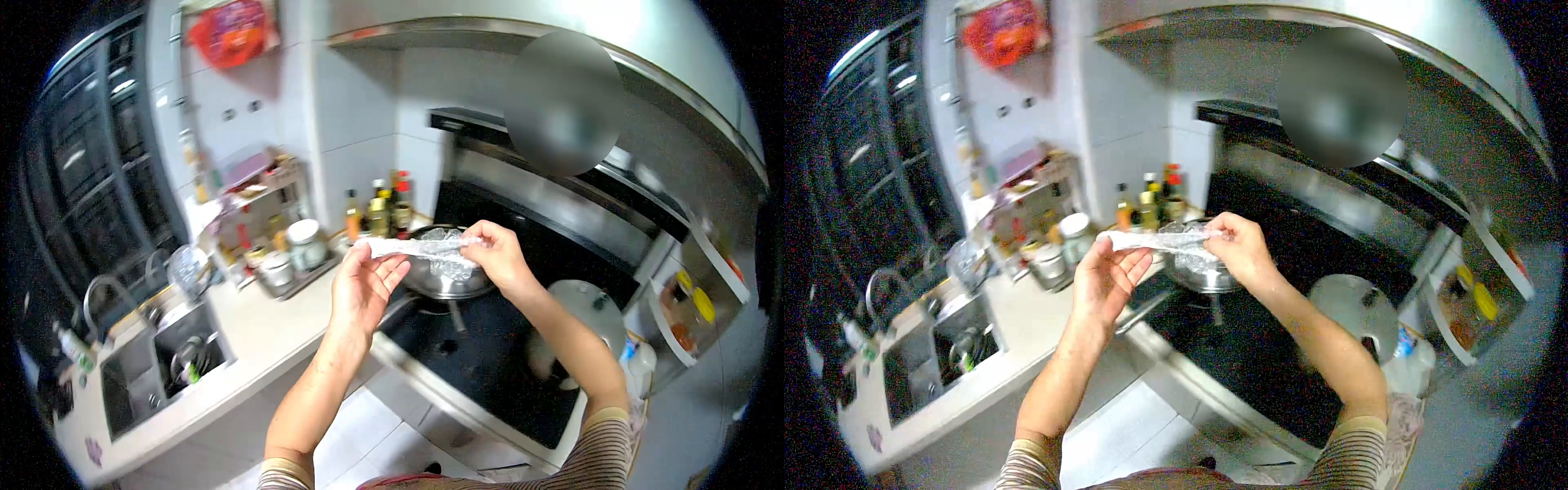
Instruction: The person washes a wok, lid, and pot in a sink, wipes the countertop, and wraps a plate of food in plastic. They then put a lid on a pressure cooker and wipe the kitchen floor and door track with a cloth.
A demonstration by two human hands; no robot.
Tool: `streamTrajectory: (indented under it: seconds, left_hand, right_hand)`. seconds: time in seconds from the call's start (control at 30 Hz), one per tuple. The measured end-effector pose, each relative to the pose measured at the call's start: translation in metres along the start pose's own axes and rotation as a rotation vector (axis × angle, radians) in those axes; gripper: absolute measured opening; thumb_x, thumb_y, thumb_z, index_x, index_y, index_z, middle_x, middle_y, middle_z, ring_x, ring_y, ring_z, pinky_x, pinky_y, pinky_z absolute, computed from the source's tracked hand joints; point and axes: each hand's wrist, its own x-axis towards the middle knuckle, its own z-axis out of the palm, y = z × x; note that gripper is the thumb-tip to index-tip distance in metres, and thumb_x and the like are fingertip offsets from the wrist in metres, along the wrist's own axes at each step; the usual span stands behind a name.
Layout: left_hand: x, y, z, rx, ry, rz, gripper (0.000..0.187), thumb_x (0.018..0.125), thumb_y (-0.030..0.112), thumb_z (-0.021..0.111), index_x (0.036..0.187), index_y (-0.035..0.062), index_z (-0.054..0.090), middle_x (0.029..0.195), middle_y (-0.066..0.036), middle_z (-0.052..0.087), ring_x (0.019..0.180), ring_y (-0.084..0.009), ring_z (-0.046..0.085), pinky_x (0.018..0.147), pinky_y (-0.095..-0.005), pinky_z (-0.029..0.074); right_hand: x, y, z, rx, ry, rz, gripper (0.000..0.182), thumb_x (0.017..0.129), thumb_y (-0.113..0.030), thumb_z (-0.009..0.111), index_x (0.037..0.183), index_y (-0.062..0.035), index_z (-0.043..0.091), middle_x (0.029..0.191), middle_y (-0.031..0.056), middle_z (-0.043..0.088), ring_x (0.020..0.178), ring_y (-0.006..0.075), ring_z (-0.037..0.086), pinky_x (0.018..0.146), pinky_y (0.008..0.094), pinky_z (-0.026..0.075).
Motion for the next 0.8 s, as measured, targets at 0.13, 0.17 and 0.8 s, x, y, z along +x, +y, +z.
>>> streamTrajectory:
  seconds: [0.13, 0.17, 0.8]
  left_hand:
    - [-0.072, 0.103, -0.052, -0.130, 0.153, 0.151, 0.026, 0.094, 0.025, 0.044, 0.106, 0.0025, 0.049, 0.104, -0.018, 0.060, 0.096, -0.0305, 0.061, 0.087, -0.0462, 0.050]
    - [-0.096, 0.128, -0.067, -0.125, 0.098, 0.229, 0.032, 0.095, 0.024, 0.041, 0.113, -0.0024, 0.045, 0.116, -0.021, 0.054, 0.109, -0.0343, 0.054, 0.096, -0.0503, 0.043]
    - [-0.515, 0.406, -0.193, 0.408, 0.964, 0.969, 0.019, 0.078, 0.016, 0.069, 0.092, 0.0122, 0.056, 0.066, 0.006, 0.049, 0.051, -0.0048, 0.040, 0.042, -0.0207, 0.030]
  right_hand:
    - [-0.008, -0.040, 0.150, 0.727, -0.158, 0.220, 0.020, 0.077, 0.008, 0.056, 0.093, -0.0035, 0.055, 0.088, 0.0071, 0.060, 0.077, 0.0147, 0.059, 0.072, 0.0274, 0.050]
    - [-0.013, -0.049, 0.191, 0.849, -0.191, 0.235, 0.019, 0.078, 0.008, 0.055, 0.094, -0.0031, 0.055, 0.087, 0.0064, 0.059, 0.077, 0.0143, 0.058, 0.070, 0.0270, 0.049]
    - [-0.141, -0.162, 0.737, 0.870, -0.912, 0.138, 0.012, 0.086, -0.013, 0.052, 0.093, -0.0054, 0.058, 0.074, -0.0017, 0.056, 0.059, 0.0050, 0.049, 0.048, 0.0198, 0.041]
